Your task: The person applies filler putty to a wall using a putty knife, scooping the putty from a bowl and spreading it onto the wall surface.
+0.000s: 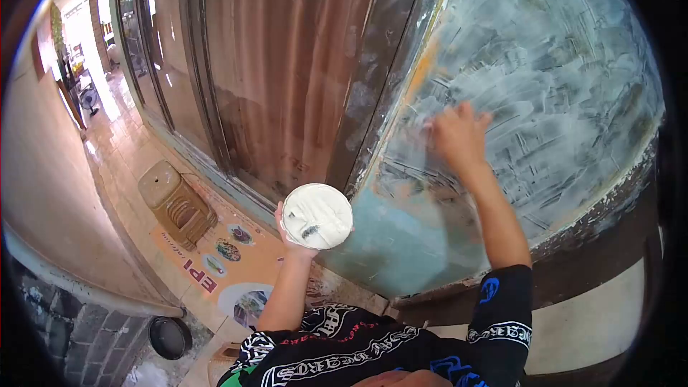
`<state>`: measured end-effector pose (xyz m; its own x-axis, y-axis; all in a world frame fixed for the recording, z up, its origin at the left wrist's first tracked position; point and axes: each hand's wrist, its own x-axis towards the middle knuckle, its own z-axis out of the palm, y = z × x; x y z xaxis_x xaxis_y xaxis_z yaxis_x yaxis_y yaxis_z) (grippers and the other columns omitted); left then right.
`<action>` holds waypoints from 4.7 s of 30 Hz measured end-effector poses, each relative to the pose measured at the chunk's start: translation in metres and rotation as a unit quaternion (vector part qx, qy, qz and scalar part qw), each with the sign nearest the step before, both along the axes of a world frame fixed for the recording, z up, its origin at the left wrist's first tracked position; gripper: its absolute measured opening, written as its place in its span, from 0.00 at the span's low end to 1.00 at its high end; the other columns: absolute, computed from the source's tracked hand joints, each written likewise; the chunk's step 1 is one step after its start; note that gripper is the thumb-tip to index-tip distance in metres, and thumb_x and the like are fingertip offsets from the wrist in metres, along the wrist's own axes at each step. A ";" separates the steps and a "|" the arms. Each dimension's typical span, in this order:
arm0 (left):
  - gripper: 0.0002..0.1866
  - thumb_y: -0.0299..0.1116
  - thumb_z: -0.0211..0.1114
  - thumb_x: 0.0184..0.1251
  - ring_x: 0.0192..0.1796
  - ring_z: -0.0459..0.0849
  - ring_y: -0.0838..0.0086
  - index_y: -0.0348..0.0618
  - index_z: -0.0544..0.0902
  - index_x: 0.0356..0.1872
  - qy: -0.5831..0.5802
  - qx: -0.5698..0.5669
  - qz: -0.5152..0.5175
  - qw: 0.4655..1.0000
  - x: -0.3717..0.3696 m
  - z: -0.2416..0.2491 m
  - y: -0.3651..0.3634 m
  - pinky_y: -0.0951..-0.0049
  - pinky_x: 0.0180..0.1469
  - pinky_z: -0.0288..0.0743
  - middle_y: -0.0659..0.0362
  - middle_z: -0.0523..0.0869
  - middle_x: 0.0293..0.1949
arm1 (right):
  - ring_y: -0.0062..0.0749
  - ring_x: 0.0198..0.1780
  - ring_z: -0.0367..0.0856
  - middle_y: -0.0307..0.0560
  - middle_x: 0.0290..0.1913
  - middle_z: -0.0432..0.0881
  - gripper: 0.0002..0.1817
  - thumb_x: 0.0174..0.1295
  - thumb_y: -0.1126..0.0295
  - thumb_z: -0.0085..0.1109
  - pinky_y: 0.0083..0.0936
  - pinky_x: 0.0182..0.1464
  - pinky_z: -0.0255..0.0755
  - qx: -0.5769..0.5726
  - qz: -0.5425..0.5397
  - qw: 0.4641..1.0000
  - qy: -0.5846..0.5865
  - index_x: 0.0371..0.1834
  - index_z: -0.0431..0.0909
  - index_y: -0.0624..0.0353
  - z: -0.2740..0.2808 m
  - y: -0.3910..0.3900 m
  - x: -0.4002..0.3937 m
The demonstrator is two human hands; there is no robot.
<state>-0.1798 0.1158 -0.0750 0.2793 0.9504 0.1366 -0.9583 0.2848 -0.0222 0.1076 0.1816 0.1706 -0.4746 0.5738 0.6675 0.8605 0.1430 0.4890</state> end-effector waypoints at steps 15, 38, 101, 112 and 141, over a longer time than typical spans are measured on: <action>0.43 0.70 0.50 0.67 0.72 0.70 0.37 0.51 0.72 0.74 0.031 0.013 -0.010 0.999 0.006 -0.007 0.005 0.09 0.61 0.58 0.49 0.72 0.74 | 0.39 0.50 0.73 0.33 0.34 0.79 0.09 0.63 0.56 0.67 0.51 0.49 0.57 0.045 0.022 0.999 -0.015 0.33 0.86 0.46 0.046 0.001 0.010; 0.45 0.72 0.52 0.64 0.71 0.69 0.33 0.52 0.72 0.74 0.071 -0.022 0.004 0.997 0.017 -0.014 0.004 0.05 0.58 0.57 0.48 0.71 0.75 | 0.41 0.49 0.73 0.33 0.34 0.80 0.12 0.63 0.53 0.66 0.53 0.47 0.56 0.061 0.068 0.994 0.057 0.30 0.83 0.46 0.041 -0.057 0.022; 0.45 0.72 0.50 0.65 0.70 0.72 0.34 0.49 0.72 0.74 0.055 0.004 -0.071 0.996 0.039 0.007 -0.003 0.08 0.60 0.58 0.48 0.73 0.73 | 0.37 0.49 0.73 0.30 0.33 0.81 0.09 0.63 0.55 0.67 0.52 0.48 0.55 0.209 0.057 0.966 0.139 0.30 0.85 0.44 0.096 -0.054 0.050; 0.44 0.71 0.51 0.65 0.70 0.72 0.37 0.51 0.74 0.73 0.057 0.021 -0.058 0.996 0.031 0.003 0.004 0.09 0.61 0.59 0.50 0.74 0.72 | 0.37 0.49 0.73 0.32 0.32 0.80 0.11 0.62 0.54 0.67 0.51 0.49 0.55 0.136 0.048 0.989 0.020 0.29 0.85 0.45 0.043 -0.011 0.029; 0.45 0.73 0.49 0.65 0.69 0.73 0.35 0.50 0.73 0.73 0.021 0.084 -0.080 0.993 0.027 -0.004 0.011 0.10 0.63 0.59 0.48 0.74 0.72 | 0.37 0.51 0.73 0.29 0.37 0.83 0.08 0.63 0.54 0.67 0.52 0.51 0.54 -0.008 0.074 0.997 0.023 0.34 0.88 0.42 0.004 0.000 0.000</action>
